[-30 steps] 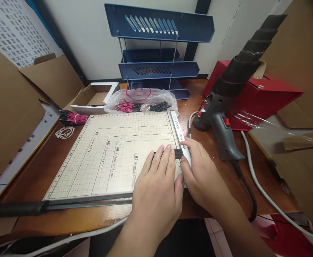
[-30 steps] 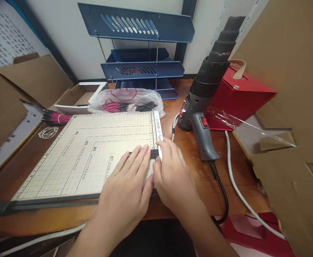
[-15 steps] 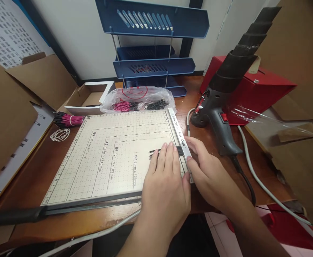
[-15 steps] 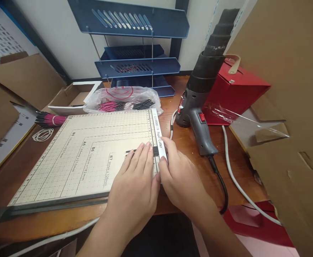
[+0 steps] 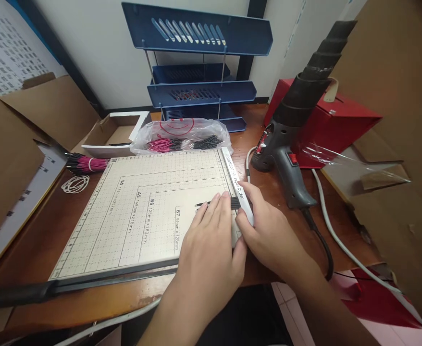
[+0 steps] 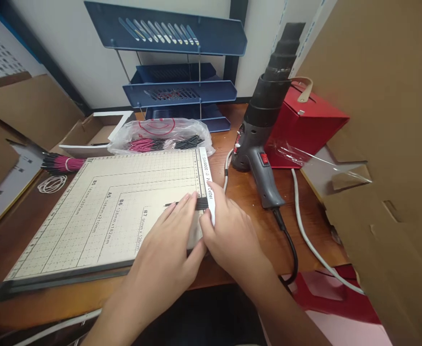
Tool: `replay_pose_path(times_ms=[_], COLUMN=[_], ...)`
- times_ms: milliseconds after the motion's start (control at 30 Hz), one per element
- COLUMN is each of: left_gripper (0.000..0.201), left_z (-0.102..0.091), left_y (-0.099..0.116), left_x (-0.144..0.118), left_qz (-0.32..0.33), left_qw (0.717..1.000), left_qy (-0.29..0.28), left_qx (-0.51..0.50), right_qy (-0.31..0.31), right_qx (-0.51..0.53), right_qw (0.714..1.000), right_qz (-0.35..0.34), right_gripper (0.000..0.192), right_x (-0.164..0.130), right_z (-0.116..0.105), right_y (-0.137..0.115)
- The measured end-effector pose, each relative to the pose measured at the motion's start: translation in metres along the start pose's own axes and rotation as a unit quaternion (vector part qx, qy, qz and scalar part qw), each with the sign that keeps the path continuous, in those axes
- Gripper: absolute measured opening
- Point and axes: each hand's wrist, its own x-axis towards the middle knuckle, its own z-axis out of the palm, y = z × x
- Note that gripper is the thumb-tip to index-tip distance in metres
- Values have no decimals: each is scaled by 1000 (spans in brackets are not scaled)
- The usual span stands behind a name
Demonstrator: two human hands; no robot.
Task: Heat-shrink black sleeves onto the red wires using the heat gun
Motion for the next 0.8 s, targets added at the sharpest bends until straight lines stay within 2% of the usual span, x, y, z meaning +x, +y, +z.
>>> replay_pose_path(times_ms=[633, 800], left_gripper=[58, 55], left_z=[7, 6], left_y=[2, 0], left_x=[-2, -2], left_qz=[5, 12], left_qw=[999, 1000], left_qy=[30, 12], left_qx=[21, 26], right_qy=[17, 11], right_qx=[56, 28], right_qw=[998, 1000], right_qz=[-5, 10], right_gripper=[56, 54], right_x=[1, 2], right_z=[4, 3], right_y=[6, 2])
